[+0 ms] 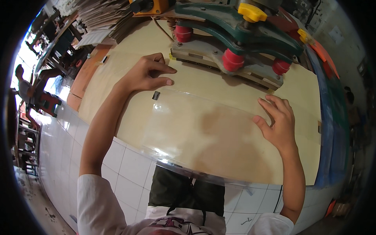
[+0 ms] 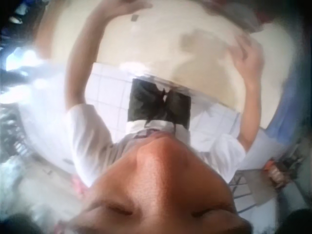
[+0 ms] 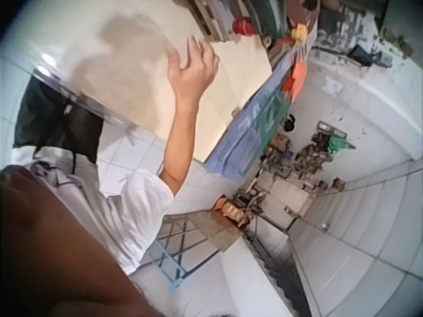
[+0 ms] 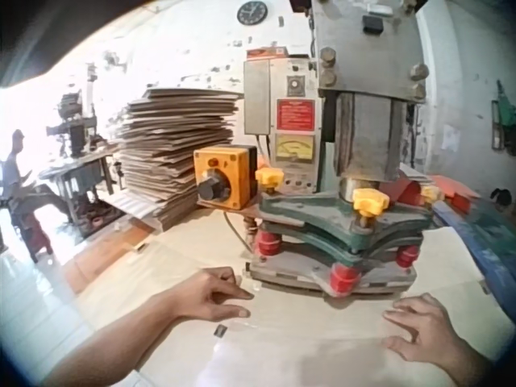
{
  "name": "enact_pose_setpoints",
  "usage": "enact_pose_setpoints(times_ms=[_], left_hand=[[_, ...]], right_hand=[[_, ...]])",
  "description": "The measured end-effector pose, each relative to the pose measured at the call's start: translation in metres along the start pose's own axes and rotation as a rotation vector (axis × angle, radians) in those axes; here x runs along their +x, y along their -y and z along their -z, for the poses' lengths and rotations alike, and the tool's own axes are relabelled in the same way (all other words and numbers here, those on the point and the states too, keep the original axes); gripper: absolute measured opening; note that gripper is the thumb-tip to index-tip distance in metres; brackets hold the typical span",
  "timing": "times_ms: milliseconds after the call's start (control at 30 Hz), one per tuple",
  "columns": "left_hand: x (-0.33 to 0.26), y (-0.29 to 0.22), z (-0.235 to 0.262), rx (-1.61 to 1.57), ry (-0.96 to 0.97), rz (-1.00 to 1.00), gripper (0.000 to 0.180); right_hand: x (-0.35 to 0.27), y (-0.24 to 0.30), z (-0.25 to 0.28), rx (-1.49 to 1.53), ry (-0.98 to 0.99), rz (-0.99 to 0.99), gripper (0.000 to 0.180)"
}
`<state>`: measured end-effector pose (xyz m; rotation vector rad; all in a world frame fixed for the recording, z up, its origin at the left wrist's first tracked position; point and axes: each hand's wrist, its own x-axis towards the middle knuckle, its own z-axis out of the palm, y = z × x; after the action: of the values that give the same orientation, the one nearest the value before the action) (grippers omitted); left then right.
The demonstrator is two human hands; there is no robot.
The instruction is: The person aligns a plastic sheet under the head of a sealing machine, lowers the press to apply heat, and then lifts the machine head to release the material.
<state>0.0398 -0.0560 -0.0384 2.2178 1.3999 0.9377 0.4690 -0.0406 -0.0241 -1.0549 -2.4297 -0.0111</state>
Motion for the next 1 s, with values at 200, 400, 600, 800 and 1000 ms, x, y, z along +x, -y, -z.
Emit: enact_pose_setpoints(times_ms=[200, 400, 600, 800, 1000], left_hand=[[0.0, 0.0057, -0.0002, 0.01, 0.001, -0.043, 0.04], [0.0001, 0.0102, -0.0005, 0.006, -0.004, -0.044, 0.039], [0.0011, 0.0087, -0.0008, 0.007, -0.003, -0.047, 0.038], [0.0006, 0.0071, -0.0009, -0.014, -0.023, -0.042, 0.037], [0.001, 0.0054, -0.0003, -0.003, -0.025, -0.042, 0.037]], right_hand=[[-0.0012, 0.0004, -0.0014, 0.018, 0.013, -0.02, 0.051], [-0.0002, 0.0012, -0.0028, 0.016, 0.013, -0.014, 0.053], [-0.0012, 0.0, -0.0042, 0.016, 0.016, -0.02, 0.053], [-0.0011, -0.0004, -0.0047, 0.005, 0.007, 0.005, 0.053], [-0.001, -0.0005, -0.0057, -0.003, 0.0, 0.013, 0.052]])
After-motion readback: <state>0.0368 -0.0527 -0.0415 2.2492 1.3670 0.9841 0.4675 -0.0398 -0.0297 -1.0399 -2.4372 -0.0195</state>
